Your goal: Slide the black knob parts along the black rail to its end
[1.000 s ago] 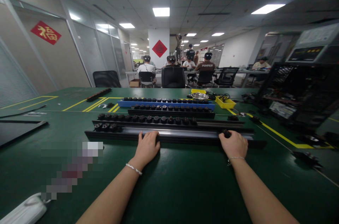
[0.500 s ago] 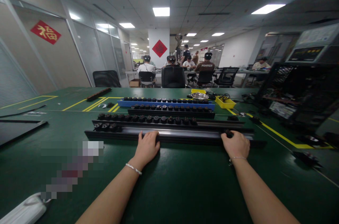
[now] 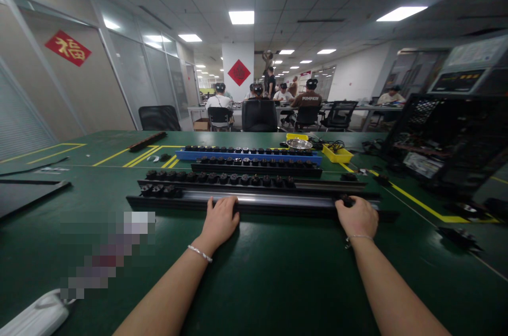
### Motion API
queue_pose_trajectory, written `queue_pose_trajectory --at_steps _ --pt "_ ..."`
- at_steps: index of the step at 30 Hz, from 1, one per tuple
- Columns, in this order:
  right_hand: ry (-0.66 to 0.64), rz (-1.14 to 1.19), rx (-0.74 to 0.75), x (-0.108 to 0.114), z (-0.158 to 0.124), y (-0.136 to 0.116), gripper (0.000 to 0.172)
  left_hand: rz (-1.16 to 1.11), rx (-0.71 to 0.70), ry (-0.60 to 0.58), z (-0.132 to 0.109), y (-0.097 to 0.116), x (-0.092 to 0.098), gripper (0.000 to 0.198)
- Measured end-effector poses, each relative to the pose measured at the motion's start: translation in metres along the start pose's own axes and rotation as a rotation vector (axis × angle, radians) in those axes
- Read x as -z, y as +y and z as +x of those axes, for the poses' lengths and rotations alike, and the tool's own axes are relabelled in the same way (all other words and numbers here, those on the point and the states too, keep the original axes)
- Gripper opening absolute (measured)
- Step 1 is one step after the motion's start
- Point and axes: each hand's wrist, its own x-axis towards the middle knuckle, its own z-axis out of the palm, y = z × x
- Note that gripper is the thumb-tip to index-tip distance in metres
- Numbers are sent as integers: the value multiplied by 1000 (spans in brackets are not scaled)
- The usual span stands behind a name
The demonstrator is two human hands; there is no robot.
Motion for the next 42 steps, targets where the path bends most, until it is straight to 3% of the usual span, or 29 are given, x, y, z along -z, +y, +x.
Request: queue_pose_trajectory --at_steps 20,26,42 --pt "23 18 -96 3 2 4 47 -13 -6 11 0 -1 -1 27" --pt "87 61 -145 0 2 8 44 -6 -7 15 0 -1 -1 26" --pt "51 64 -178 -2 3 11 46 -8 3 9 0 0 0 26"
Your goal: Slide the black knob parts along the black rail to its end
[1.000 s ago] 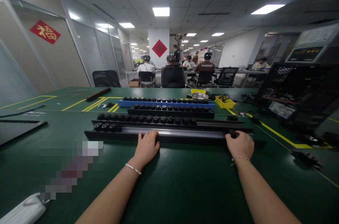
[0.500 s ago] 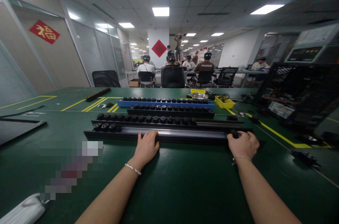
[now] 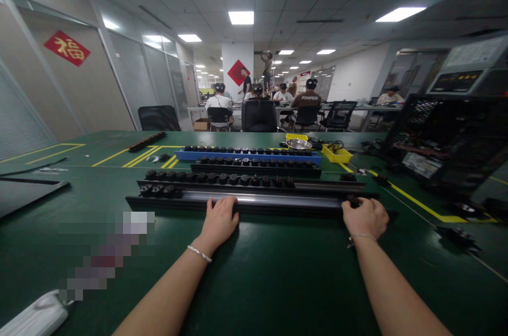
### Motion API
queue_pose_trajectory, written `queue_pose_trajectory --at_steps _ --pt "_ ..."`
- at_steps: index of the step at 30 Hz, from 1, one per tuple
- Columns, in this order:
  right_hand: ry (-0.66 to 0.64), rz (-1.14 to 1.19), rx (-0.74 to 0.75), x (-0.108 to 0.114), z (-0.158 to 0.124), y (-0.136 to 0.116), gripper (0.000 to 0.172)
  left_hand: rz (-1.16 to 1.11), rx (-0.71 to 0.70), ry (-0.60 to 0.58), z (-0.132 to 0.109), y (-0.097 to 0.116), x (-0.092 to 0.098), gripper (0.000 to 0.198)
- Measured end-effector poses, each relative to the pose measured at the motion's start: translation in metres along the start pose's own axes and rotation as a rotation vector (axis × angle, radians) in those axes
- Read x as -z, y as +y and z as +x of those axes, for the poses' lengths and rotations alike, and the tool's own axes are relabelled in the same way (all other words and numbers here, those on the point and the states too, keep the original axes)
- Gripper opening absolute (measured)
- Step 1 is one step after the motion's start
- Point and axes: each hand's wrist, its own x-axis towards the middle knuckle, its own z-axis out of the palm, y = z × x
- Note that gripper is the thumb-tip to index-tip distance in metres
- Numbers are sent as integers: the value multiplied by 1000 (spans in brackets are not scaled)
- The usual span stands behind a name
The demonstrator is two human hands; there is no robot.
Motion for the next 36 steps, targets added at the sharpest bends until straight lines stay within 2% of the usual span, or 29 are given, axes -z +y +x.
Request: queue_pose_trajectory --at_steps 8,14,19,25,36 --pt "-50 -31 -21 3 2 0 48 -3 0 -5 0 -1 -1 27" --pt "-85 -21 -73 1 14 8 47 11 2 -9 0 -1 -1 28" --pt "-146 -56 -25 4 21 15 46 20 -1 -13 0 0 0 27" --pt "-137 -84 29 9 18 13 48 19 -2 -9 0 0 -1 27" --pt "-134 -87 13 13 21 14 47 26 0 -16 0 1 2 27"
